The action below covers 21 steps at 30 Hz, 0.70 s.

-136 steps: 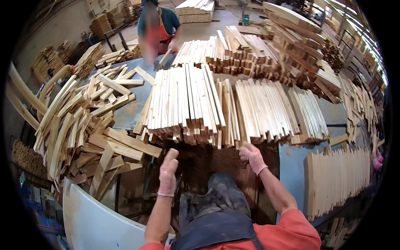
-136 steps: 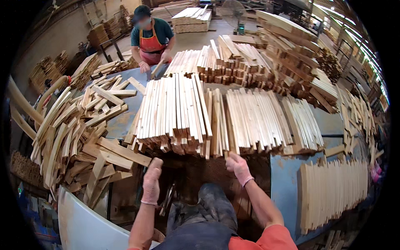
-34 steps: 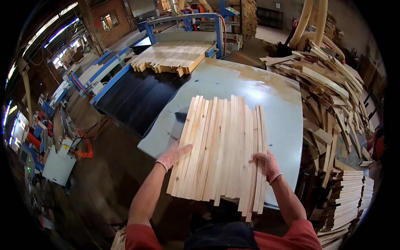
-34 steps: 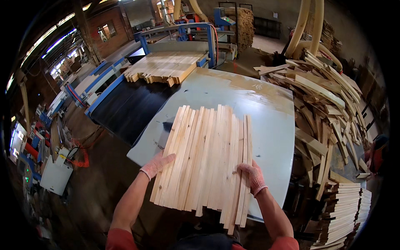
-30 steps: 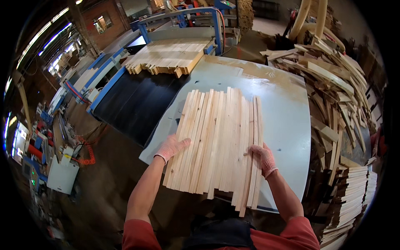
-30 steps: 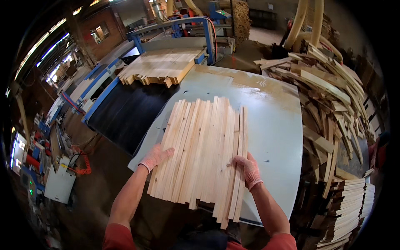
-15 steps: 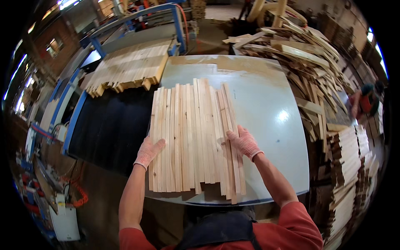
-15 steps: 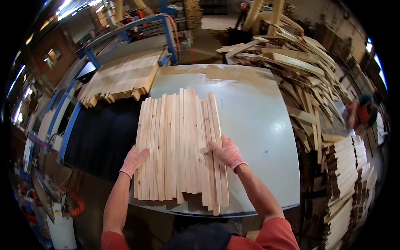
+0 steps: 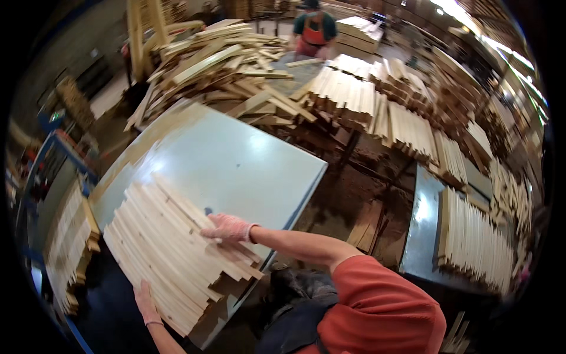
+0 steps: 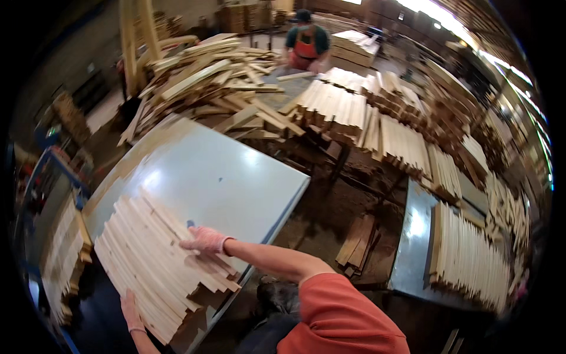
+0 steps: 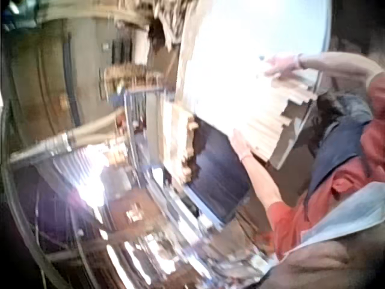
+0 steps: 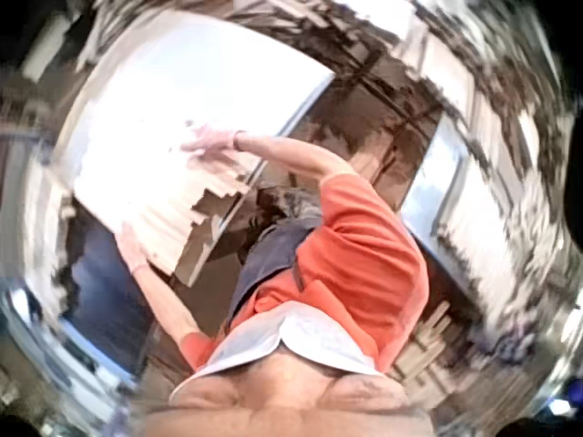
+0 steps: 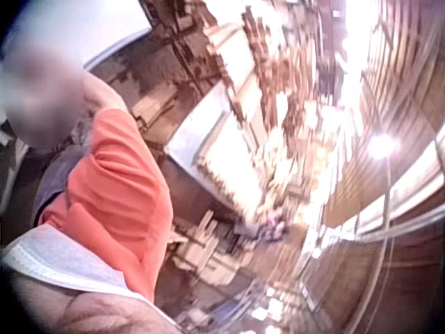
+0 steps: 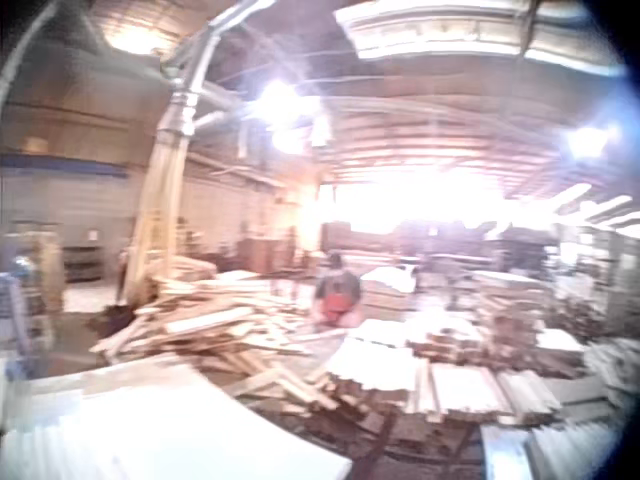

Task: The person repeatedly picks up stacks of light-colored wooden planks from a conveyor belt and carries them to a nearby table. They place the planks onto the table, aligning them with existing stacks, and then return to the conveyor to repeat the process.

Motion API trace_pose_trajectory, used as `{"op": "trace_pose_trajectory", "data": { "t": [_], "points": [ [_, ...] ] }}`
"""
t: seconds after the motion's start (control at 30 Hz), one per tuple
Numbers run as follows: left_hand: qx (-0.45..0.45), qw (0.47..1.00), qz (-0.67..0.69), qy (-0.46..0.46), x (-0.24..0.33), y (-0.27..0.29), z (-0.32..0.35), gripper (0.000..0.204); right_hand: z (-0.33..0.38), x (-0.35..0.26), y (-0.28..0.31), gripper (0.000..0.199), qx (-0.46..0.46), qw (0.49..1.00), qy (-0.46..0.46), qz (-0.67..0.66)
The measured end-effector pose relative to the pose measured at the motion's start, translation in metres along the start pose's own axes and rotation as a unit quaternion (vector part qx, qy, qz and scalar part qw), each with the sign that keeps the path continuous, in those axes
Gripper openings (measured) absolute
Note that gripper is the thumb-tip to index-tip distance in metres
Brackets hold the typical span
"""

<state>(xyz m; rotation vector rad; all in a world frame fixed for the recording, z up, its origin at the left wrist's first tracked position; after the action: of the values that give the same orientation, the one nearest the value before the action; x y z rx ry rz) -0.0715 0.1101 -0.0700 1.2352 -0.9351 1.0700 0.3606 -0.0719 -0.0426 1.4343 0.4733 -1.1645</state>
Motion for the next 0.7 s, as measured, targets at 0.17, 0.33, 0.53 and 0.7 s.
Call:
{"op": "trace_pose_trajectory", "data": {
  "t": [0.17,0.33,0.53,0.7],
  "points": [
    [-0.044,0.997,-0.059,-0.027,0.013,-0.058,-0.026,0.067,0.009,0.008,0.057,0.108,0.052,0.997,-0.054,-0.004],
    [-0.041,0.976,-0.194,-0.086,0.020,-0.055,-0.042,0.066,0.041,0.024,0.078,0.103,0.018,0.988,-0.031,-0.149],
    [0.158,0.960,-0.055,-0.225,0.200,-0.146,0.129,0.069,0.138,0.129,0.190,0.086,0.117,0.964,-0.016,-0.236],
    [-0.048,0.880,0.069,-0.467,0.251,-0.354,0.245,0.056,0.255,0.282,0.324,0.053,0.266,0.836,-0.127,-0.463]
  ]
}}
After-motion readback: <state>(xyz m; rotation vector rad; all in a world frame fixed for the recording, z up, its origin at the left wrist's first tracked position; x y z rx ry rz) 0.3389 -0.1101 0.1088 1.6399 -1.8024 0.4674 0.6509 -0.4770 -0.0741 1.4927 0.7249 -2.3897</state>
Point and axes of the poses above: each hand's wrist, its own z-axis away from the middle knuckle, its own y-axis out of the back of the hand, x = y × z, the point moved 9 cm from there along -z, towards the middle knuckle, and after that the axes turned 15 degrees about x, right-handed, at the moved point
